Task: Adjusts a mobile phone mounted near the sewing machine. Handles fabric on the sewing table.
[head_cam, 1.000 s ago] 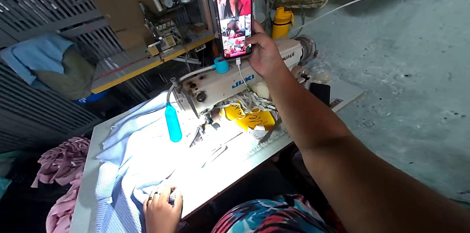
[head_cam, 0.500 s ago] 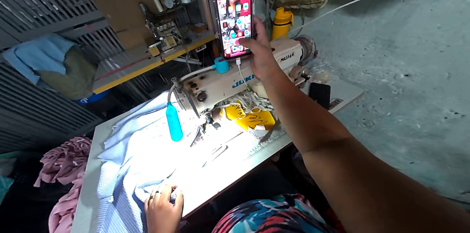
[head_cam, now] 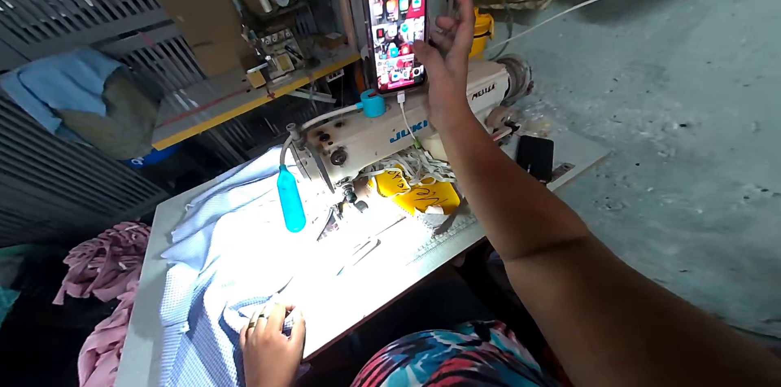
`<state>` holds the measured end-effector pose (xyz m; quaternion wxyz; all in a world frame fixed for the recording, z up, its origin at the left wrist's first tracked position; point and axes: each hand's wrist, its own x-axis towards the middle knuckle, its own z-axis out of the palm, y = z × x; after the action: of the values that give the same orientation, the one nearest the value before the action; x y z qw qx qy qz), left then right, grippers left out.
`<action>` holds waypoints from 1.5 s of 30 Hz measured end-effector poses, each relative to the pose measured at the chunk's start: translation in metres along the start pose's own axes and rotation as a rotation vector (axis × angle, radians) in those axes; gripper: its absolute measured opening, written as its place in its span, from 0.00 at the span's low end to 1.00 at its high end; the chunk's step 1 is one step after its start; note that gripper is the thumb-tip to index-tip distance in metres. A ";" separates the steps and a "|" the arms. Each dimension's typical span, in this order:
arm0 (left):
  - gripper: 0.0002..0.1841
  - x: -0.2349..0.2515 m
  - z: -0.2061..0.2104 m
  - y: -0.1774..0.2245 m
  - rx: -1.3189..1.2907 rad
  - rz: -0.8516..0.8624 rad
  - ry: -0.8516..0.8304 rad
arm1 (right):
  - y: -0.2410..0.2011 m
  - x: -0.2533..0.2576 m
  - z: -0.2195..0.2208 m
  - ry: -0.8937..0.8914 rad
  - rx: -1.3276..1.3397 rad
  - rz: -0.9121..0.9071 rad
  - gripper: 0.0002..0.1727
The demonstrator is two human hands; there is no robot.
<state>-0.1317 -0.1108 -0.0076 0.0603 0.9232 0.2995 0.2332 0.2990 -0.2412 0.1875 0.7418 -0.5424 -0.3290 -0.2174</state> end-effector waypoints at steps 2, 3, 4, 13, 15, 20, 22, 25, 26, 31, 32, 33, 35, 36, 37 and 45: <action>0.22 0.000 0.000 0.000 0.000 0.000 0.007 | 0.003 -0.003 -0.003 0.039 -0.014 0.004 0.50; 0.21 0.000 0.000 0.000 -0.001 -0.001 0.005 | 0.004 -0.005 -0.004 0.058 -0.044 0.006 0.48; 0.21 0.000 0.000 0.000 -0.003 -0.002 0.006 | 0.004 -0.007 -0.005 0.077 -0.083 -0.002 0.47; 0.22 0.000 -0.001 0.000 -0.001 -0.009 -0.002 | 0.004 -0.027 -0.003 -0.161 0.067 0.030 0.43; 0.22 0.001 -0.001 0.001 -0.001 -0.005 -0.002 | 0.007 -0.027 -0.003 -0.181 0.075 0.016 0.44; 0.21 0.000 -0.002 0.001 -0.005 -0.011 -0.017 | 0.011 -0.030 -0.005 -0.211 0.079 -0.003 0.48; 0.21 0.000 -0.001 0.001 -0.006 -0.015 -0.018 | 0.011 -0.030 -0.006 -0.226 0.097 -0.001 0.49; 0.20 0.000 -0.001 0.001 -0.003 -0.018 -0.018 | 0.010 -0.031 -0.008 -0.251 0.117 0.008 0.49; 0.20 0.000 -0.001 0.001 -0.002 -0.020 -0.021 | 0.009 -0.031 -0.008 -0.257 0.122 0.011 0.49; 0.21 0.000 -0.001 0.001 -0.006 -0.015 -0.011 | 0.012 -0.032 -0.009 -0.254 0.127 -0.009 0.49; 0.21 0.000 -0.001 0.001 -0.005 -0.013 -0.011 | 0.012 -0.032 -0.009 -0.256 0.122 -0.008 0.49; 0.21 0.000 -0.002 0.001 -0.005 -0.013 -0.014 | 0.012 -0.032 -0.009 -0.259 0.121 -0.003 0.49; 0.21 0.000 -0.002 0.001 -0.004 -0.017 -0.017 | 0.009 -0.031 -0.010 -0.263 0.117 0.017 0.49; 0.21 0.001 -0.002 0.002 -0.005 -0.021 -0.023 | 0.008 -0.030 -0.011 -0.269 0.121 0.024 0.48; 0.21 0.001 -0.003 0.002 -0.004 -0.022 -0.028 | 0.008 -0.030 -0.012 -0.281 0.132 0.030 0.48; 0.20 0.000 -0.002 0.002 0.001 -0.022 -0.026 | 0.004 -0.031 -0.016 -0.314 0.174 0.078 0.46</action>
<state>-0.1314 -0.1123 -0.0050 0.0663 0.9229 0.3088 0.2202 0.2838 -0.2561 0.1593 0.7334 -0.5158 -0.4370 -0.0717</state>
